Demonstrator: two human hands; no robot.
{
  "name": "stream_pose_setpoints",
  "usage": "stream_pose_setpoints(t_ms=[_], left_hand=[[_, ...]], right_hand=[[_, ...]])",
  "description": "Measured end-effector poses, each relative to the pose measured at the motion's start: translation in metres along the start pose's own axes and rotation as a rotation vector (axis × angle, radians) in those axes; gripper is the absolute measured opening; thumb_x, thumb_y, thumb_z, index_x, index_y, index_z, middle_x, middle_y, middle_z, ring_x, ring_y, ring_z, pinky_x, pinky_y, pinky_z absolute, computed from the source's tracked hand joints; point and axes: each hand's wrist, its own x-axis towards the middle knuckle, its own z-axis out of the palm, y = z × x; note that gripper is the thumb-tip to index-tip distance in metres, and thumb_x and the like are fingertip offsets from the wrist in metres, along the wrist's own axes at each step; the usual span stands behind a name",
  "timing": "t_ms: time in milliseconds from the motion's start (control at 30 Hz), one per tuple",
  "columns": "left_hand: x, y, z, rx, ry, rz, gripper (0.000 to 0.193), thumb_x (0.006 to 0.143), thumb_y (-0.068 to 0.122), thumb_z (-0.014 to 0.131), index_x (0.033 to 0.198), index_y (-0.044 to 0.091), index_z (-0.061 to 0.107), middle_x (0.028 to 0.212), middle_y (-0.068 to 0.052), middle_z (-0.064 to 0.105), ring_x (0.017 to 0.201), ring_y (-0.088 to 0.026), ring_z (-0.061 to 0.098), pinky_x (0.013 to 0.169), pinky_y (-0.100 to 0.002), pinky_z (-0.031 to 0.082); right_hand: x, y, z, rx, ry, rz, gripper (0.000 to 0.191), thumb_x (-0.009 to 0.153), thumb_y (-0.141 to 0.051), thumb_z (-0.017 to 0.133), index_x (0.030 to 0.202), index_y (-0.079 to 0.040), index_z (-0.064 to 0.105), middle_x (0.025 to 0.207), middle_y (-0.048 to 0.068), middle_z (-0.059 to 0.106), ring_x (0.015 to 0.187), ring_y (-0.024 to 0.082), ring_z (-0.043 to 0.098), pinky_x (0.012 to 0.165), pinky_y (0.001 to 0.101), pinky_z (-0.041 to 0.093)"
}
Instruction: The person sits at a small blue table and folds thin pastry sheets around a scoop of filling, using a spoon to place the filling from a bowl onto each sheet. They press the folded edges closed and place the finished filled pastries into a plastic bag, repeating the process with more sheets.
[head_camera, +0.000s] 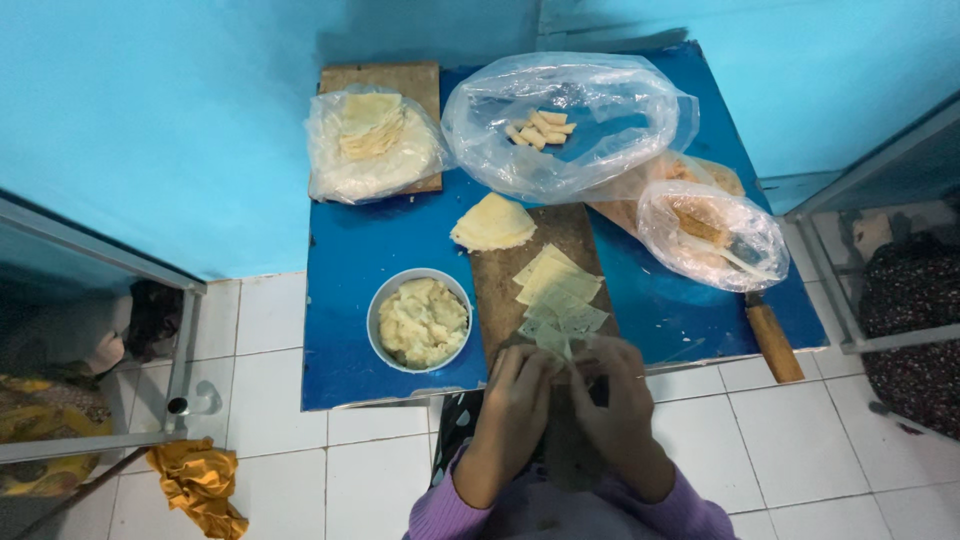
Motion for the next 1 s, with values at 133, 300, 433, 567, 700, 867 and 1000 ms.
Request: stream_pose_setpoints(t_ms=[133,300,433,567,700,867,1000], left_hand=[[-0.001,-0.001,0.001,-0.015,0.028,0.001,0.024,0.088,-0.005,0.066,0.113,-0.003,0.065,0.105,-0.019,0.064,0.099,-0.037,0.063,0.086,-0.042,0.052],[0.000,-0.003,0.000,-0.014,0.006,0.016,0.018,0.085,-0.004,0.070,0.103,-0.002,0.069,0.103,-0.017,0.064,0.099,-0.036,0.064,0.086,-0.041,0.053],[-0.002,-0.002,-0.006,-0.005,-0.020,0.043,0.019,0.084,-0.004,0.071,0.104,-0.004,0.069,0.106,-0.018,0.063,0.101,-0.037,0.063,0.086,-0.042,0.052],[0.001,-0.003,-0.015,-0.020,-0.091,0.086,0.023,0.085,-0.002,0.074,0.107,-0.004,0.067,0.111,-0.018,0.062,0.104,-0.037,0.062,0.088,-0.042,0.052],[0.005,-0.002,-0.021,-0.016,-0.151,0.088,0.028,0.083,0.001,0.075,0.109,-0.004,0.066,0.113,-0.017,0.061,0.107,-0.037,0.062,0.089,-0.041,0.052],[0.007,0.000,-0.025,-0.018,-0.195,0.081,0.029,0.082,0.000,0.075,0.109,-0.004,0.066,0.111,-0.018,0.060,0.106,-0.038,0.061,0.088,-0.042,0.052],[0.008,-0.002,-0.018,0.040,-0.146,0.120,0.023,0.087,-0.004,0.072,0.109,-0.004,0.067,0.107,-0.017,0.061,0.103,-0.037,0.061,0.087,-0.043,0.051]], right_hand=[[-0.005,0.003,0.004,0.038,-0.093,-0.013,0.044,0.082,0.003,0.081,0.119,-0.004,0.057,0.107,0.015,0.066,0.081,0.024,0.070,0.067,0.0328,0.057],[0.000,0.003,-0.004,0.010,-0.167,-0.124,0.055,0.082,0.001,0.079,0.128,-0.003,0.051,0.111,0.020,0.064,0.091,0.032,0.070,0.072,0.0367,0.058],[0.018,0.005,-0.028,0.192,-0.373,-0.135,0.054,0.081,0.001,0.076,0.131,-0.003,0.055,0.115,0.018,0.068,0.100,0.034,0.072,0.082,0.0374,0.059],[0.039,0.010,-0.045,0.137,-0.533,-0.271,0.048,0.078,0.003,0.072,0.125,-0.006,0.063,0.114,0.015,0.072,0.104,0.033,0.073,0.084,0.0366,0.059],[0.046,0.020,-0.045,0.156,-0.590,-0.399,0.045,0.083,0.001,0.074,0.126,-0.003,0.064,0.110,0.015,0.071,0.101,0.031,0.073,0.080,0.0343,0.060],[0.032,0.035,-0.022,0.214,-0.410,-0.198,0.037,0.081,-0.003,0.079,0.115,-0.006,0.065,0.111,0.014,0.072,0.097,0.028,0.074,0.079,0.0355,0.059],[0.023,0.047,-0.019,0.283,-0.447,0.046,0.034,0.079,-0.003,0.079,0.112,-0.005,0.068,0.106,0.010,0.075,0.087,0.020,0.078,0.074,0.0315,0.062]])
